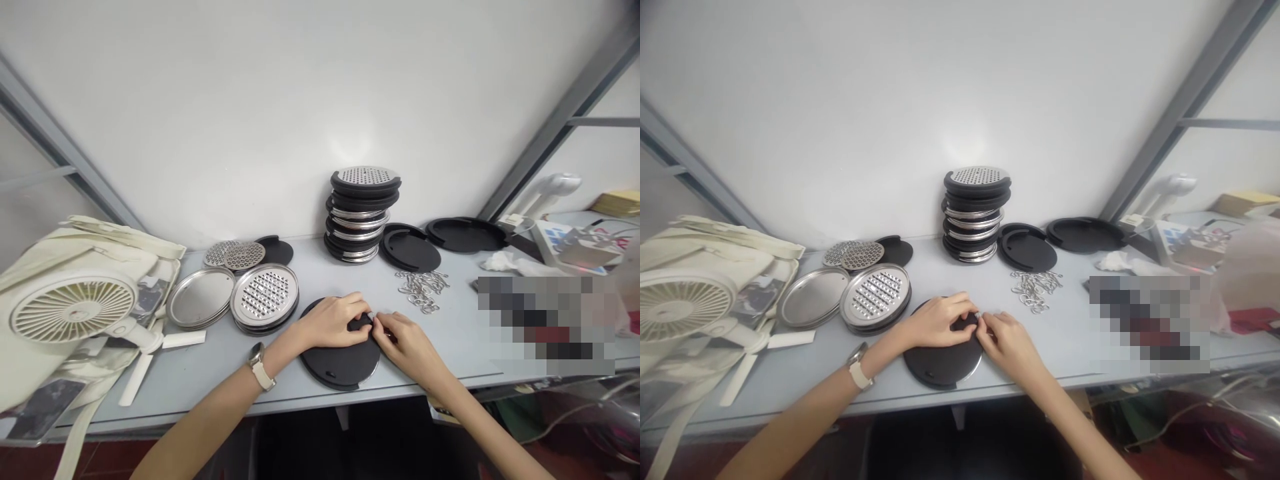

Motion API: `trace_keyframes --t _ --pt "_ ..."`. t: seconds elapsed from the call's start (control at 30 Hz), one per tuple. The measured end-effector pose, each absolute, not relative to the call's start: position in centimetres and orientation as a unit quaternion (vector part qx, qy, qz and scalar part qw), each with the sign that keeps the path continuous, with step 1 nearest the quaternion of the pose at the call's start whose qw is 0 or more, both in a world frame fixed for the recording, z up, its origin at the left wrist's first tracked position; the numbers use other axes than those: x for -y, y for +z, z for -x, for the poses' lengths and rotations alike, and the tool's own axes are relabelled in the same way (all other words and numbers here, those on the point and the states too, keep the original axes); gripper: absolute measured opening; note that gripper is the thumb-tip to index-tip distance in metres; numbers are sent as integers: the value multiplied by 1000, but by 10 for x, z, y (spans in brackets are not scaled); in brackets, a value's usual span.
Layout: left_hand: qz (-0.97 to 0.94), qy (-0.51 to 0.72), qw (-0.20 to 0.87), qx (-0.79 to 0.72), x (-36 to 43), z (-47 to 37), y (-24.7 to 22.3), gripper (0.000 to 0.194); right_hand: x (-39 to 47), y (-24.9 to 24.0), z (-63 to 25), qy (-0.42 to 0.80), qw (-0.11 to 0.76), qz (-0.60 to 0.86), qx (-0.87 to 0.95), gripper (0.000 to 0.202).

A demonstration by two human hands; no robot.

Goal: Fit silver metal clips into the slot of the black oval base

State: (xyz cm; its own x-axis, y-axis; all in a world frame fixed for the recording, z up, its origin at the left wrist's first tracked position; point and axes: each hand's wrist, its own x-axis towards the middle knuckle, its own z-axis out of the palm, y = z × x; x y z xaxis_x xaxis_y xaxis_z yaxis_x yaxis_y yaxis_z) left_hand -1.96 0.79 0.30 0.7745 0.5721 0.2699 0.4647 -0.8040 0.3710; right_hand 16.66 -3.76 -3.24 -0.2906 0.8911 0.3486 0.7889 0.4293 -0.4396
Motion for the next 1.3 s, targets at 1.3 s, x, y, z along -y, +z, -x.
trace_keyframes --t 1.3 --pt "-925 174 103 -320 -2 19 8 21 38 -33 -168 96 265 513 811 33"
